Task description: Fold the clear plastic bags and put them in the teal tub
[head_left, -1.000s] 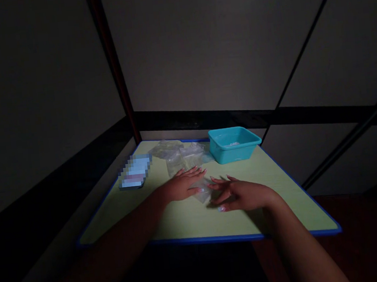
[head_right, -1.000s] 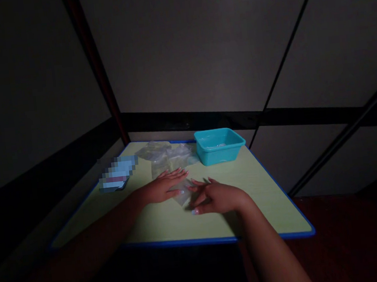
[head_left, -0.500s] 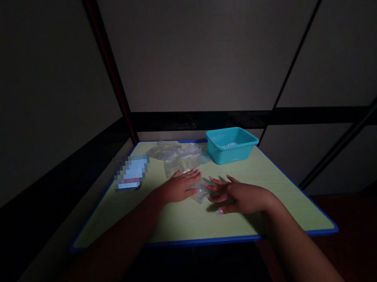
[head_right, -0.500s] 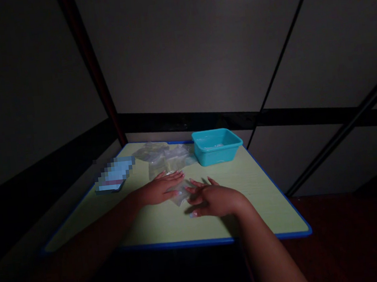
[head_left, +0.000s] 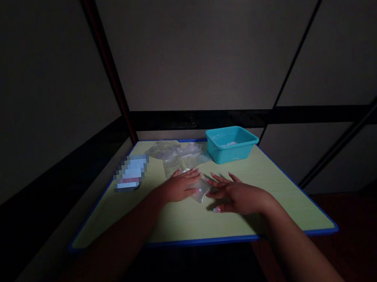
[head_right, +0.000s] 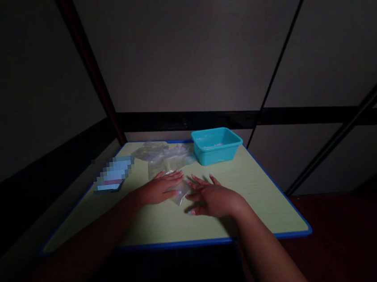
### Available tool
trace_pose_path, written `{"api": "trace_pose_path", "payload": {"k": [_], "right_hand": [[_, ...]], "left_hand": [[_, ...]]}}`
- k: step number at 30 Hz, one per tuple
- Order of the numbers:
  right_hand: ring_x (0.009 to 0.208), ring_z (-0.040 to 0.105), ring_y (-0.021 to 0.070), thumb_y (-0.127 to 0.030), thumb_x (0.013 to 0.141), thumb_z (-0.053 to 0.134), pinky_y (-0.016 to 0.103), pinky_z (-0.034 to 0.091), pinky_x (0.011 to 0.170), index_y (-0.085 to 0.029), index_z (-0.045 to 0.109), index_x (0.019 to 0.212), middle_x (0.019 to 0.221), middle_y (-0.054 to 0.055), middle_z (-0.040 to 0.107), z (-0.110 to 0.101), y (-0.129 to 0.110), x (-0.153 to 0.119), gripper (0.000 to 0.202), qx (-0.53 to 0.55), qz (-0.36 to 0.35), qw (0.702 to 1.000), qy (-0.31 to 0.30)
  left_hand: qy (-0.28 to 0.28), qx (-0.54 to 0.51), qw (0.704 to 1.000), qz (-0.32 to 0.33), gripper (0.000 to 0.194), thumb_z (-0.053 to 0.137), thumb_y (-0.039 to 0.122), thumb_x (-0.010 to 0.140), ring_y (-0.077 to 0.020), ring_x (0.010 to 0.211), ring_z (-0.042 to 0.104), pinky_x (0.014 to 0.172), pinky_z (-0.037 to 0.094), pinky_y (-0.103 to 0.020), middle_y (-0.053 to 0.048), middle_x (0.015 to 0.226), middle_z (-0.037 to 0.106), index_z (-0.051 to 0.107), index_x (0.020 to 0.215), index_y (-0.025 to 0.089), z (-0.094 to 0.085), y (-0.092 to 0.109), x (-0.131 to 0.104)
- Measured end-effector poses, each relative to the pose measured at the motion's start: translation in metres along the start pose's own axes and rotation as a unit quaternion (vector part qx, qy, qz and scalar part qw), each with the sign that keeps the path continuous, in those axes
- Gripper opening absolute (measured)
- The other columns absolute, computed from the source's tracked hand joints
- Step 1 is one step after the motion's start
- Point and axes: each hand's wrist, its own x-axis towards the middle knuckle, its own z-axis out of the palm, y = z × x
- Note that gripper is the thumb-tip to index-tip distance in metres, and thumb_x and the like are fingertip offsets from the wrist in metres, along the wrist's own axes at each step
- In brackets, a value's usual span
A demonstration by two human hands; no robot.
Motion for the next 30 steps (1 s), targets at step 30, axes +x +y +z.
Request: {"api": "trace_pose_path", "payload": {"k": [30], "right_hand": [[0.139,0.011,0.0259,-0.053,0.084,0.048,0.053,0.0,0.11,-0.025,0.016,0.145,0.151,0.007,0.012,0.001,-0.004,0.002,0.074,0.058,-0.04,0.997,-0.027]], "left_hand": [[-0.05,0.027,0.998,-0.019,0.074,0.048,0.058,0.083,-0.0242,0.138,0.015,0.108,0.005,-0.054,-0.009,0.151,0.016,0.021,0.144,0.025,-0.01,0.012,-0.001]]}}
